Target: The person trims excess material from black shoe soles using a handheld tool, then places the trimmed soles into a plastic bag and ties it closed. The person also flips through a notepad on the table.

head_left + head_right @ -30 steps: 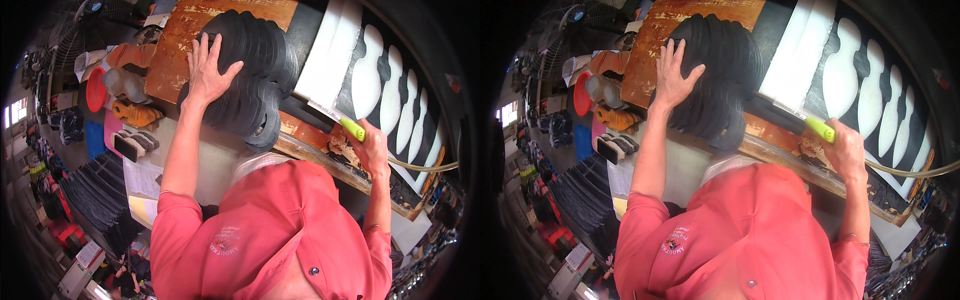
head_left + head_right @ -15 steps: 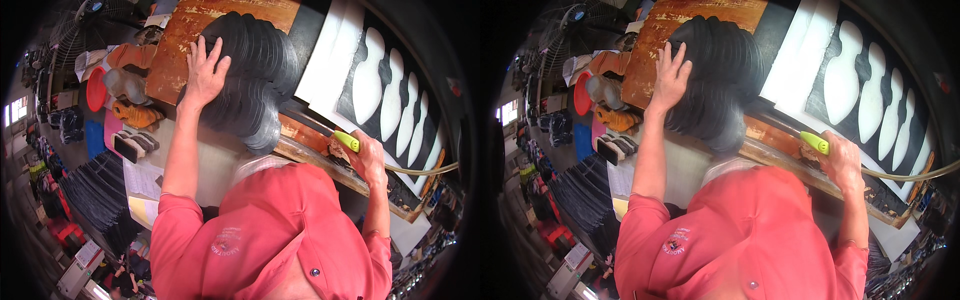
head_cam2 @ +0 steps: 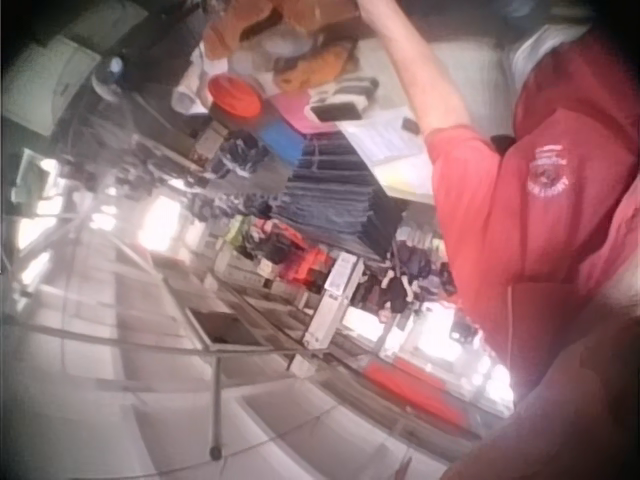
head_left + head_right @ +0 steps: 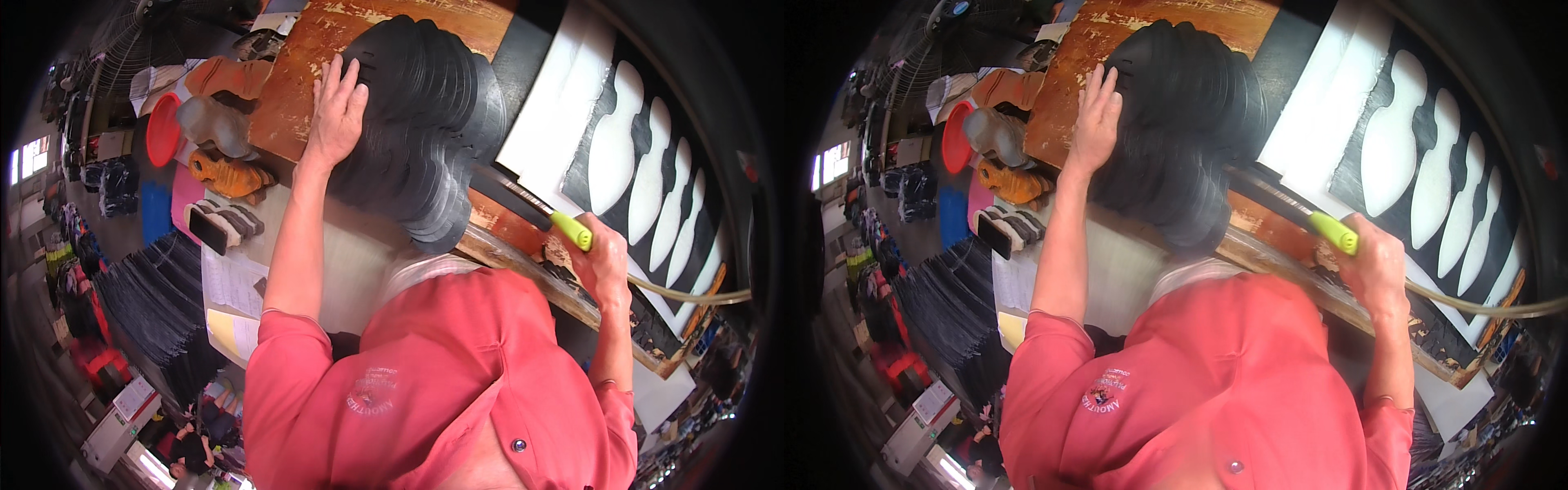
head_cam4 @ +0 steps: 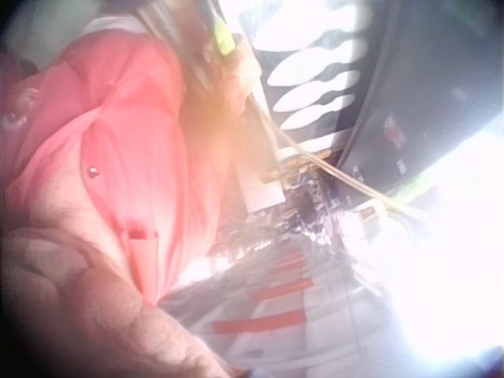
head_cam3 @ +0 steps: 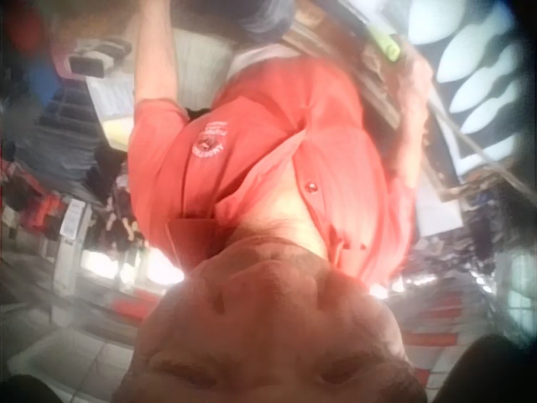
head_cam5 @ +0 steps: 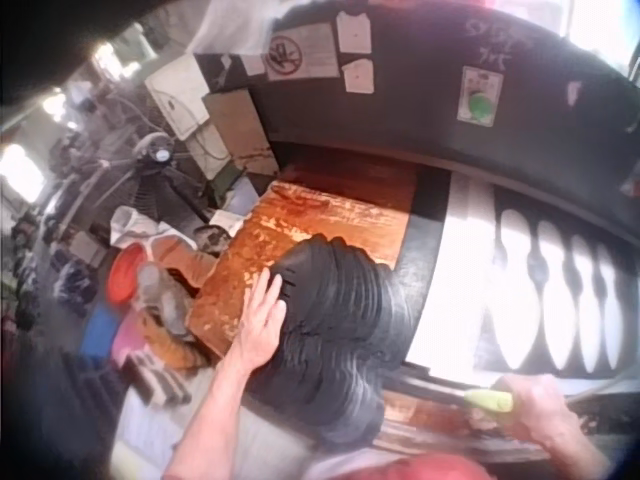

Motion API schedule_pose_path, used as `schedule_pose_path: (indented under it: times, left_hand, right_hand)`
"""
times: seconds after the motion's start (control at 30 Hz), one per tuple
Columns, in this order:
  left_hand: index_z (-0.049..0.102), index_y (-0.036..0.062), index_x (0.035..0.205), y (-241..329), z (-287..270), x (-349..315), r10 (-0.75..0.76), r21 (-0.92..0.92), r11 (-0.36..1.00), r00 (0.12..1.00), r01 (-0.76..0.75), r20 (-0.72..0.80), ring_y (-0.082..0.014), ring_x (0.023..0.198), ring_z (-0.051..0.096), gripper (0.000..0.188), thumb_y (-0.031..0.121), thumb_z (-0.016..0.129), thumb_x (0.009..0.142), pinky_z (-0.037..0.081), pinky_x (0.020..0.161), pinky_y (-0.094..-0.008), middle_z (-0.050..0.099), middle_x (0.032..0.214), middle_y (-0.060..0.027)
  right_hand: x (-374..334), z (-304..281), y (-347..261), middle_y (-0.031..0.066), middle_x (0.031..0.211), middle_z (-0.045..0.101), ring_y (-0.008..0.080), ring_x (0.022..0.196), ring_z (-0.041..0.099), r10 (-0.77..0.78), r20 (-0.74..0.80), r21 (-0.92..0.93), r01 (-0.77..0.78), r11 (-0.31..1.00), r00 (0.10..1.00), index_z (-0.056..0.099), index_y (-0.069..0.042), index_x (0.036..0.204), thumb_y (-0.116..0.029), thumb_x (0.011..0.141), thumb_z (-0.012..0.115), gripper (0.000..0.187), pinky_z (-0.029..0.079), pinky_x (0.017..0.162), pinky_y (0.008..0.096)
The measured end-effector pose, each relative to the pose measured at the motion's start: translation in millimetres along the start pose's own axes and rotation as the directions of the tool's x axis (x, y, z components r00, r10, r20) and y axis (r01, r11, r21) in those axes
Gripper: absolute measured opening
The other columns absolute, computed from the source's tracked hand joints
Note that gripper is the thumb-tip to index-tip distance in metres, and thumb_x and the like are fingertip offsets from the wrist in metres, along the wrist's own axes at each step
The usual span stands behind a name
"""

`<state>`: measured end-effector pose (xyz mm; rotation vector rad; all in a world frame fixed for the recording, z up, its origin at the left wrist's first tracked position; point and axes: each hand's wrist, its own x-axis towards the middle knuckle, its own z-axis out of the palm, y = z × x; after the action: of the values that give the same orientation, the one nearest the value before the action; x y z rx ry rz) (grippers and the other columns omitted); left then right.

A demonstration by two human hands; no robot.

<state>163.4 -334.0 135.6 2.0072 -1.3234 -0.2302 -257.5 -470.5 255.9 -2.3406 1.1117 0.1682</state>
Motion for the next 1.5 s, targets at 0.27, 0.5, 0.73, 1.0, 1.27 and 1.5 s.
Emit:
schedule_pose_path:
  times: [0.27, 0.5, 0.73, 1.0, 1.27, 1.5]
  left_hand:
    - [0.046, -0.0011, 0.156, 3.4, -15.7, -1.3, -0.081, -0.256, 0.964, 0.997, 0.076, -0.012, -0.0297, 0.160, 0.026, 0.059, 0.036, 0.026, 0.116, 0.018, 0.129, -0.0400, 0.037, 0.168, -0.0181]
    - [0.046, 0.0029, 0.158, -1.3, -10.0, 0.4, -0.068, -0.093, 0.993, 0.997, 0.070, 0.020, -0.0358, 0.160, 0.023, 0.061, 0.042, 0.028, 0.115, 0.016, 0.130, -0.0457, 0.034, 0.169, -0.0204]
    - [0.041, 0.0056, 0.161, -10.3, 1.0, 2.4, 0.000, 0.128, 0.992, 1.000, 0.003, -0.018, -0.0489, 0.158, 0.018, 0.063, 0.046, 0.035, 0.113, 0.015, 0.129, -0.0560, 0.026, 0.170, -0.0264]
    - [0.043, 0.0080, 0.160, -19.3, -4.2, 6.0, -0.012, 0.120, 0.993, 0.999, 0.018, -0.049, -0.0465, 0.158, 0.020, 0.060, 0.044, 0.035, 0.113, 0.014, 0.129, -0.0566, 0.028, 0.170, -0.0244]
    - [0.045, 0.0078, 0.159, -19.3, -2.4, 6.0, 0.001, 0.187, 0.982, 0.999, 0.009, -0.054, -0.0476, 0.157, 0.023, 0.064, 0.050, 0.042, 0.111, 0.016, 0.128, -0.0572, 0.030, 0.169, -0.0248]
    - [0.043, 0.0090, 0.160, -18.1, -1.8, 4.0, 0.051, 0.209, 0.977, 0.998, -0.041, -0.044, -0.0513, 0.155, 0.023, 0.067, 0.050, 0.053, 0.107, 0.018, 0.126, -0.0619, 0.031, 0.167, -0.0282]
  right_hand:
    - [35.1, 19.4, -30.1, 0.0215, 0.089, 0.070, 0.0437, 0.085, 0.069, -0.209, 0.009, -0.024, 0.210, 0.978, 0.978, 0.065, -0.004, 0.106, -0.014, 0.084, 0.081, 0.029, 0.054, 0.073, 0.0488]
    - [82.9, 15.4, -48.1, 0.0242, 0.082, 0.069, 0.0459, 0.078, 0.068, -0.212, -0.108, -0.015, 0.212, 0.977, 0.971, 0.066, -0.004, 0.101, -0.025, 0.096, 0.076, 0.024, 0.053, 0.068, 0.0494]
    - [120.7, 2.1, -50.8, 0.0248, 0.077, 0.066, 0.0459, 0.072, 0.065, -0.293, -0.176, -0.051, 0.288, 0.956, 0.940, 0.067, -0.004, 0.099, -0.024, 0.096, 0.075, 0.022, 0.050, 0.065, 0.0490]
    - [99.1, -3.8, -50.2, 0.0223, 0.075, 0.066, 0.0447, 0.072, 0.066, -0.261, -0.077, -0.017, 0.260, 0.965, 0.962, 0.067, -0.004, 0.098, -0.022, 0.095, 0.077, 0.022, 0.052, 0.066, 0.0474]
    - [61.6, -15.8, -18.5, 0.0202, 0.080, 0.070, 0.0431, 0.076, 0.068, -0.130, -0.001, -0.045, 0.130, 0.991, 0.992, 0.064, -0.005, 0.097, -0.015, 0.088, 0.078, 0.019, 0.054, 0.070, 0.0499]
    - [40.9, -26.8, 5.7, 0.0245, 0.077, 0.064, 0.0455, 0.072, 0.063, -0.043, -0.141, -0.151, 0.021, 0.988, 0.989, 0.064, -0.002, 0.093, -0.021, 0.094, 0.077, 0.022, 0.049, 0.064, 0.0459]
